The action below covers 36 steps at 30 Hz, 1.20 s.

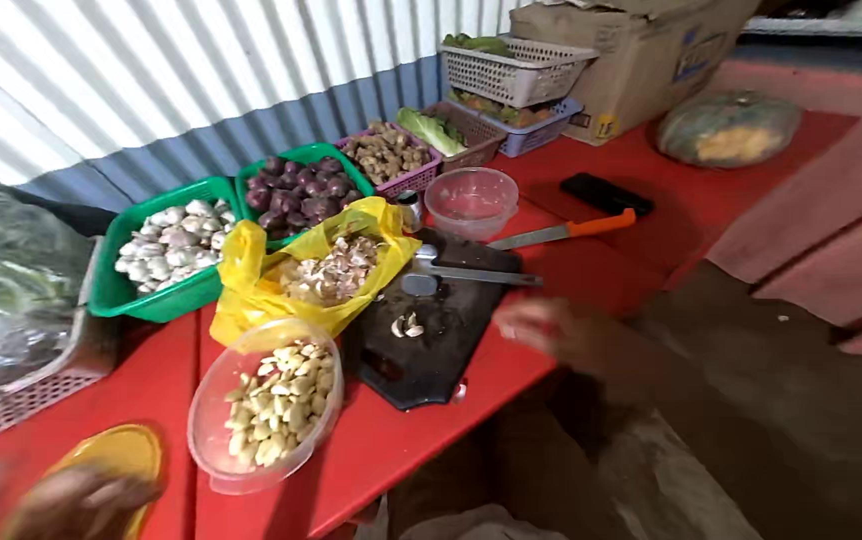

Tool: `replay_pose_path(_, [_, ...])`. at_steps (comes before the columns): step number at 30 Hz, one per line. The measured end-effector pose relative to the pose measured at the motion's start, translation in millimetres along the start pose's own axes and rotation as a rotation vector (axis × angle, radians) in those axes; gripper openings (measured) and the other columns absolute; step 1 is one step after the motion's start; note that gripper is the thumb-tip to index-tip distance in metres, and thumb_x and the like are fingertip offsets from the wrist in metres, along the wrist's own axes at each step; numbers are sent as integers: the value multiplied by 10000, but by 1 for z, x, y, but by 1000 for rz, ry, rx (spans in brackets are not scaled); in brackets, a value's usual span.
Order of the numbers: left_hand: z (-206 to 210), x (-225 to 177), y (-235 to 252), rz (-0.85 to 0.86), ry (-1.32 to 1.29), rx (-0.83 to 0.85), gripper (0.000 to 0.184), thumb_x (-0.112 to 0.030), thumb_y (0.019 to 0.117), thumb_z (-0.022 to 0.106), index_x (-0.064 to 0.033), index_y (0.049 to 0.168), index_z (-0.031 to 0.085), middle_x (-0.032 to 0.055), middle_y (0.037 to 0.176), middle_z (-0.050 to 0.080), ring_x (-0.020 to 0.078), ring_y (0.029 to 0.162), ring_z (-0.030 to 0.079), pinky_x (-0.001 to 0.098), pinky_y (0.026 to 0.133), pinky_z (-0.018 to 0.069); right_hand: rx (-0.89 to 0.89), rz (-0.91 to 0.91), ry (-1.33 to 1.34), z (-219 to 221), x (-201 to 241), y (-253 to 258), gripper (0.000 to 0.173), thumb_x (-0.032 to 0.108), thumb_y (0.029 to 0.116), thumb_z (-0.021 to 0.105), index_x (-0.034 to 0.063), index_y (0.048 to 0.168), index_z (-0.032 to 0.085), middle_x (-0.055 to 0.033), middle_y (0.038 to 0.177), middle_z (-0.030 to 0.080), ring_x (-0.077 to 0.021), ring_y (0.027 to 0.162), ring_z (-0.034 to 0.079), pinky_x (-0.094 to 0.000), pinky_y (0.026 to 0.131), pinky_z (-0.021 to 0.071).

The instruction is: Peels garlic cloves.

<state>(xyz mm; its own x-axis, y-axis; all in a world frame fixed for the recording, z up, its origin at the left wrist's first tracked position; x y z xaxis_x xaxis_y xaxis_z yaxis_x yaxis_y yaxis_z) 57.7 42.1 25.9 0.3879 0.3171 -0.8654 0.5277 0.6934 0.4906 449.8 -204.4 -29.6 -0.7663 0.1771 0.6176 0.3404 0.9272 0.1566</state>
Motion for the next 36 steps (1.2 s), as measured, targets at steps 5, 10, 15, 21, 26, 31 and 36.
replay_pose_path(5, [127, 71, 40, 22, 814, 561, 420, -394, 1031, 554, -85, 1286, 679, 57, 1210, 702, 139, 1095, 665, 336, 913, 569, 3, 146, -325, 40, -80, 111, 511, 377, 1005, 650, 5, 1354, 615, -248, 1472, 511, -427, 1401, 452, -580, 1156, 365])
replay_pose_path(10, [219, 143, 51, 19, 1188, 699, 265, -155, 1020, 586, -72, 1235, 718, 168, 1199, 681, 337, 1128, 659, 450, 927, 566, -127, 172, -335, 44, -75, 109, 425, 295, 994, 676, 21, 1319, 652, -259, 1443, 529, -461, 1396, 439, -604, 1139, 374])
replay_pose_path(15, [239, 183, 71, 28, 1352, 537, 253, -230, 1006, 617, -33, 1085, 755, 196, 1113, 707, 389, 1095, 664, 538, 850, 557, -264, 68, -158, 54, -8, 85, 213, 184, 1012, 620, 12, 1062, 737, -172, 1097, 701, -341, 1070, 677, -524, 914, 561])
replay_pose_path(21, [226, 192, 81, -231, 1271, 637, 294, -349, 1025, 602, -135, 1137, 769, 161, 1225, 661, 402, 1205, 565, 617, 946, 456, -6, 268, -19, 97, -6, 103, 229, 152, 1037, 577, 24, 1151, 730, -170, 1236, 642, -325, 1164, 625, -500, 987, 516])
replay_pose_path(26, [218, 195, 73, -39, 1076, 530, 183, -263, 972, 676, -106, 1009, 761, 104, 1051, 701, 355, 1040, 618, 579, 839, 470, -200, 231, 197, 101, -15, 92, 173, 137, 1002, 624, 37, 1036, 760, -134, 1181, 676, -266, 1127, 637, -463, 970, 529])
replay_pose_path(31, [221, 184, 72, 124, 972, 424, 168, -193, 979, 666, -71, 1062, 746, 59, 943, 741, 260, 905, 682, 495, 833, 518, -333, 122, 380, 93, -15, 89, 134, 157, 957, 670, 50, 994, 741, -83, 1083, 680, -119, 915, 643, -276, 773, 550])
replay_pose_path(36, [216, 170, 75, 196, 1010, 374, 147, -213, 948, 705, -118, 1047, 758, 28, 980, 737, 248, 959, 653, 479, 801, 462, -393, 12, 310, 85, -7, 91, 125, 140, 937, 674, 64, 944, 772, -59, 1123, 697, -161, 1081, 629, -345, 950, 516])
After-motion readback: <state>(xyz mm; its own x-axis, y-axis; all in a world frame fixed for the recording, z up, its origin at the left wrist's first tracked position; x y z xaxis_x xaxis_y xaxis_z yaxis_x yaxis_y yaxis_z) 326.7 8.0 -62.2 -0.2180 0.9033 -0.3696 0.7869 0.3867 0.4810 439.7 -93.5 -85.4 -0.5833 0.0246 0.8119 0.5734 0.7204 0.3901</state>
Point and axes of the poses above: each hand's wrist, its own y-axis towards the middle knuckle, its own z-axis out of the palm, x = y × z, the point moved 5 cm from there along y, towards the middle knuckle
